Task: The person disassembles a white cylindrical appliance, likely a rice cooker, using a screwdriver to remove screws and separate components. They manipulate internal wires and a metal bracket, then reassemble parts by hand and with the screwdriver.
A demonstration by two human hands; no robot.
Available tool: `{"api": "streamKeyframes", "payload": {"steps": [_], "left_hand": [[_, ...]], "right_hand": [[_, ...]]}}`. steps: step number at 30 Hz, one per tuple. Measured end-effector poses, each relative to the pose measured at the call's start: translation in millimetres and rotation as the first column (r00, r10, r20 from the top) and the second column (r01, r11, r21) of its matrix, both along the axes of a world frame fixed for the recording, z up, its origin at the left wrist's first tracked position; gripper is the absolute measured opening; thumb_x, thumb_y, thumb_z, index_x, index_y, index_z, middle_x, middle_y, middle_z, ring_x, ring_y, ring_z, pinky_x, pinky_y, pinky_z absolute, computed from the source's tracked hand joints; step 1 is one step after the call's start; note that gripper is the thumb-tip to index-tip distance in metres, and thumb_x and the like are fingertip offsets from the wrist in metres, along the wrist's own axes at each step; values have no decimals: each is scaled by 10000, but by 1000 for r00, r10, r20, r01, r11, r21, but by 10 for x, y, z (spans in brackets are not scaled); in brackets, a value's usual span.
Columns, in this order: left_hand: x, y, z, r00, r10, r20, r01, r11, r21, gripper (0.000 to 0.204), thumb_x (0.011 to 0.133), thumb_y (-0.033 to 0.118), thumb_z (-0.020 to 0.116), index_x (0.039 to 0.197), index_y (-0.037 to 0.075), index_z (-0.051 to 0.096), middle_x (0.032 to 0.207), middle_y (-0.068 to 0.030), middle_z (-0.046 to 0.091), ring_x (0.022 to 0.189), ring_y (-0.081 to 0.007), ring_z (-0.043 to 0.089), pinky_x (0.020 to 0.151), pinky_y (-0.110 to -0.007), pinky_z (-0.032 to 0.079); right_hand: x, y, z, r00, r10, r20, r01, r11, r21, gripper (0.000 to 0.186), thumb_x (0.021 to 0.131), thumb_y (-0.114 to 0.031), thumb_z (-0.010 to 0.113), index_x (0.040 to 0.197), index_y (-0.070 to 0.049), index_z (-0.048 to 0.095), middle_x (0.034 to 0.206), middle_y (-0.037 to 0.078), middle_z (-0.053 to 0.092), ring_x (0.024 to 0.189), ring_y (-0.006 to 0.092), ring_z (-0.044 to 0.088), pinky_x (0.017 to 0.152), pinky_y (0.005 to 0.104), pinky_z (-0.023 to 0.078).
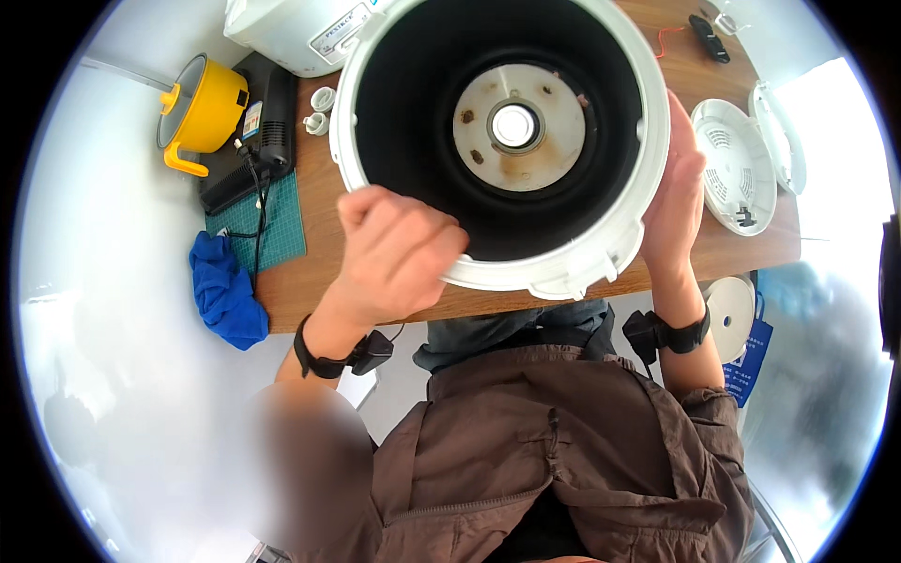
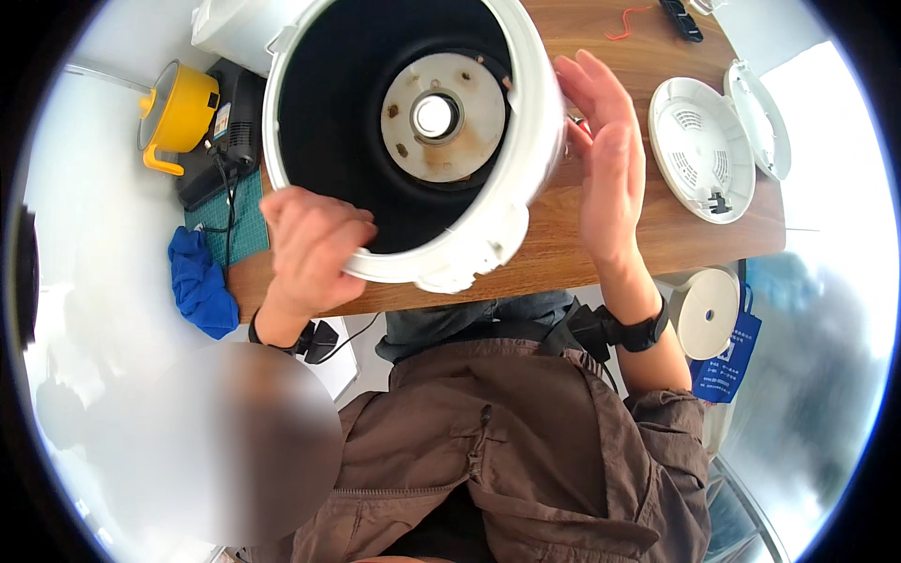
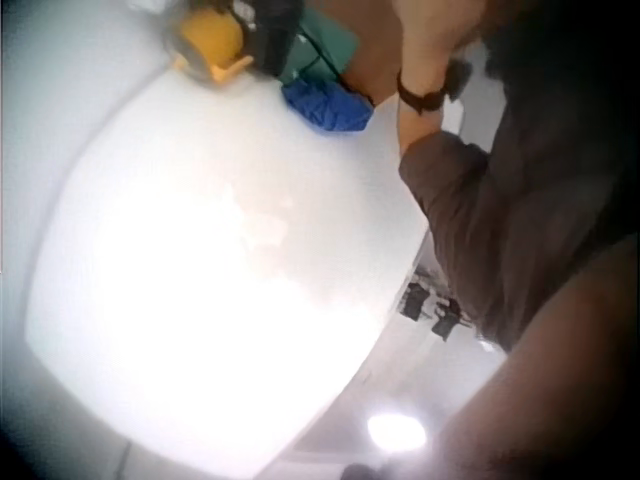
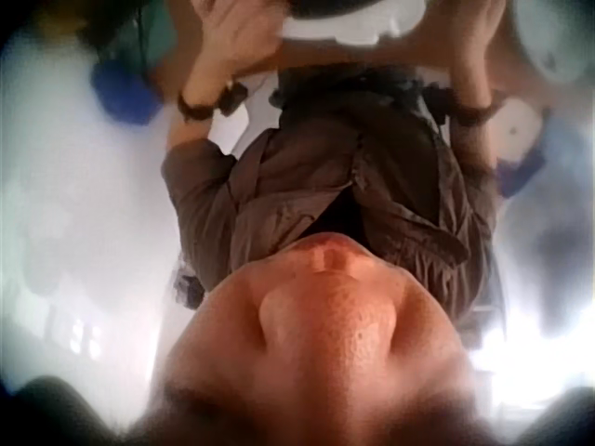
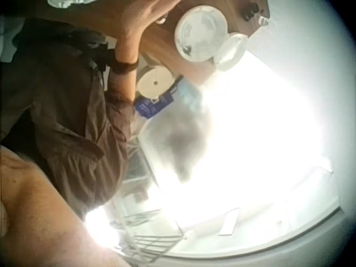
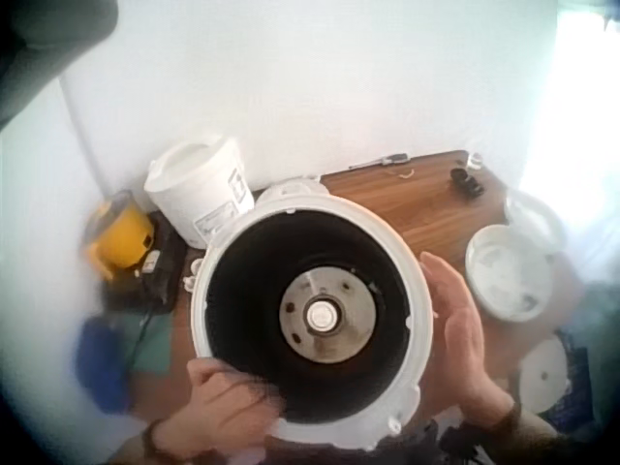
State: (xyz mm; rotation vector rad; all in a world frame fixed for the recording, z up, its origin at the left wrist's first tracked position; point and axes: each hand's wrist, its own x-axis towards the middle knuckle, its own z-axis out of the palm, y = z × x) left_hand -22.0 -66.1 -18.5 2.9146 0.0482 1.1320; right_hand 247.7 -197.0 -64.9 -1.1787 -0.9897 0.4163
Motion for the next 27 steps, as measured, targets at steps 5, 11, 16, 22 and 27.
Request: {"api": "streamKeyframes", "payload": {"steps": [5,11,16,22,27], "left_hand": [[-43,211,332,952,86,293,129,758,-640,678,758,466,868,1162,-7,599,1065,-105,667,914,-226,644,842,-357,496],[92,866,193,812,-4,584,583,-56,-811,619,1011,339,648,1421,-86,461,1354,-189,633,1213,-268,650,1058,-394,502],[355,827,-123,654,-134,744,657,-388,-647,572,1045,331,584,1452,-53,465,1388,-192,618,1231,-279,643,1057,-414,522],[541,807,-306,734,26,679,549,-612,-570,460,1106,326,434,1397,-12,545,1342,-173,650,1165,-266,679,986,-420,594],[606,838,-484,693,25,721,525,-702,-481,437,1106,268,391,1377,-26,566,1293,-174,675,1098,-262,705,943,-428,616]], "right_hand": [[132,171,223,981,10,-194,12,994,110,544,1126,-337,377,1546,9,387,1512,173,495,1391,260,484,1159,359,386],[186,274,445,995,101,-6,-100,991,89,619,1055,-349,601,1511,30,422,1432,113,558,1323,179,494,1132,350,370],[134,113,343,970,162,-180,-170,985,-29,482,1083,-284,539,1441,35,491,1329,109,615,1192,171,590,986,307,480],[45,-20,399,963,121,-239,-162,973,-164,485,1073,-269,546,1453,23,472,1308,94,614,1162,147,572,982,286,453],[-79,-60,469,988,70,-139,-104,962,-254,547,1038,-148,504,1539,19,363,1416,102,530,1287,171,462,1120,305,335]]}}
